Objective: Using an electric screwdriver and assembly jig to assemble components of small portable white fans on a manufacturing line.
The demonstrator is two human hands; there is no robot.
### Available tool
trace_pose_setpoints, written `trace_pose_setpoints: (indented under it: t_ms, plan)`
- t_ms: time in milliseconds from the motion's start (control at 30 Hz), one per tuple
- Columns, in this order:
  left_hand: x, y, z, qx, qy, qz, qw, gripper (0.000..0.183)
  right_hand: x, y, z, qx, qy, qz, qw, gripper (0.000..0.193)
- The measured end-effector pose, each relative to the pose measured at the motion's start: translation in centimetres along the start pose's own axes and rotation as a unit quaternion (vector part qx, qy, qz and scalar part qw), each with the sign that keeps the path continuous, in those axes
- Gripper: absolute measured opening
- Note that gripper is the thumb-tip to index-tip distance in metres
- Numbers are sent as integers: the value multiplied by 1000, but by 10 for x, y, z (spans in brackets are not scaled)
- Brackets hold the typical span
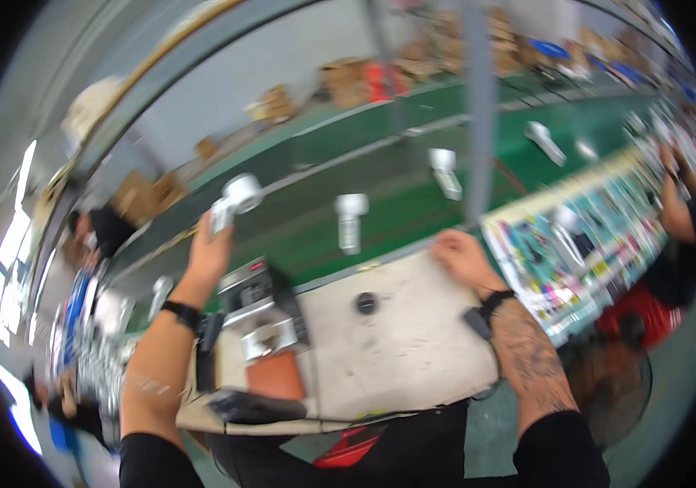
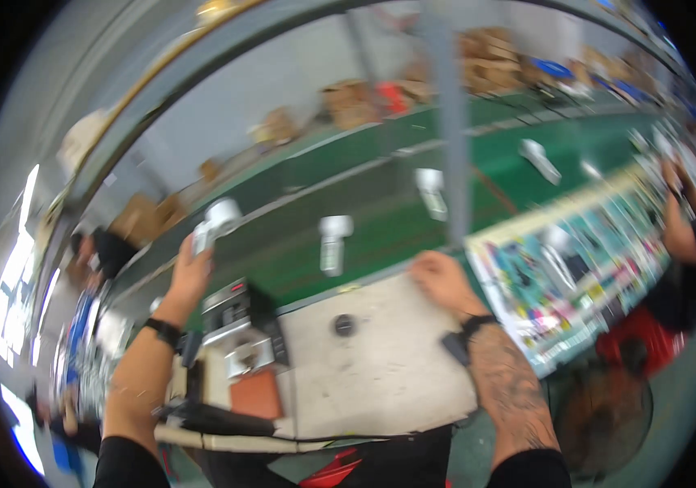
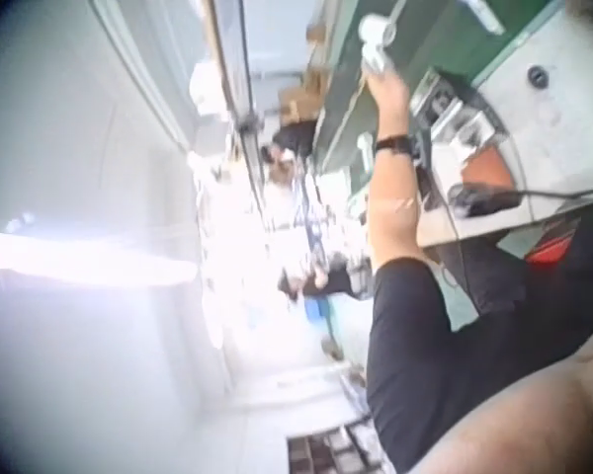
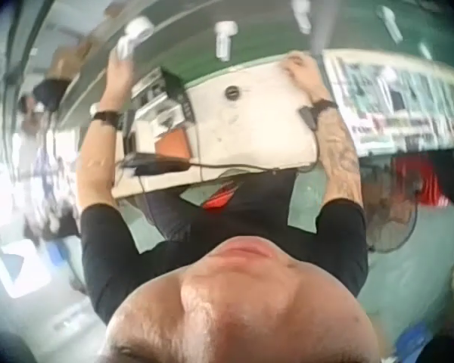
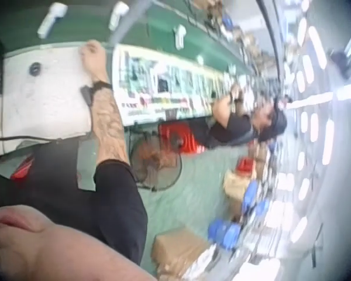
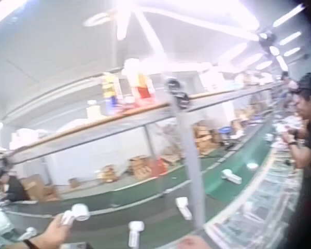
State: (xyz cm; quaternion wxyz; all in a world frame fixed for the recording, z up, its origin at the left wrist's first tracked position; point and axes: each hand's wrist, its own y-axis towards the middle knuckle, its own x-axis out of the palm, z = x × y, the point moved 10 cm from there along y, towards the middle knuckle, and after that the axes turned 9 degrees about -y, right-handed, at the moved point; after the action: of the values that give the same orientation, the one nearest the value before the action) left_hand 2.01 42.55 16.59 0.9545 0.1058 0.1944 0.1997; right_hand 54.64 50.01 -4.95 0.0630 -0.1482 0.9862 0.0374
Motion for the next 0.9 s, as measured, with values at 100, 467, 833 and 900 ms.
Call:
trace_pose_setpoints:
  t_ms: [100,467,833,900]
  plan:
    - [-68,-75,108,160,115,49,979,40,21,4,-20,39,37,43,998,11]
    - [-117,-310,22,-201,-490,8,848,43,55,-132,-178,8,0,49,999,12]
    - [-63,-529,-13,-209,-444,-78,868,56,348,-436,-223,-36,-198,-344,917,35]
    - [-56,-543,9,-209,-448,-130,860,50,363,-426,-245,-77,-215,-230,946,45]
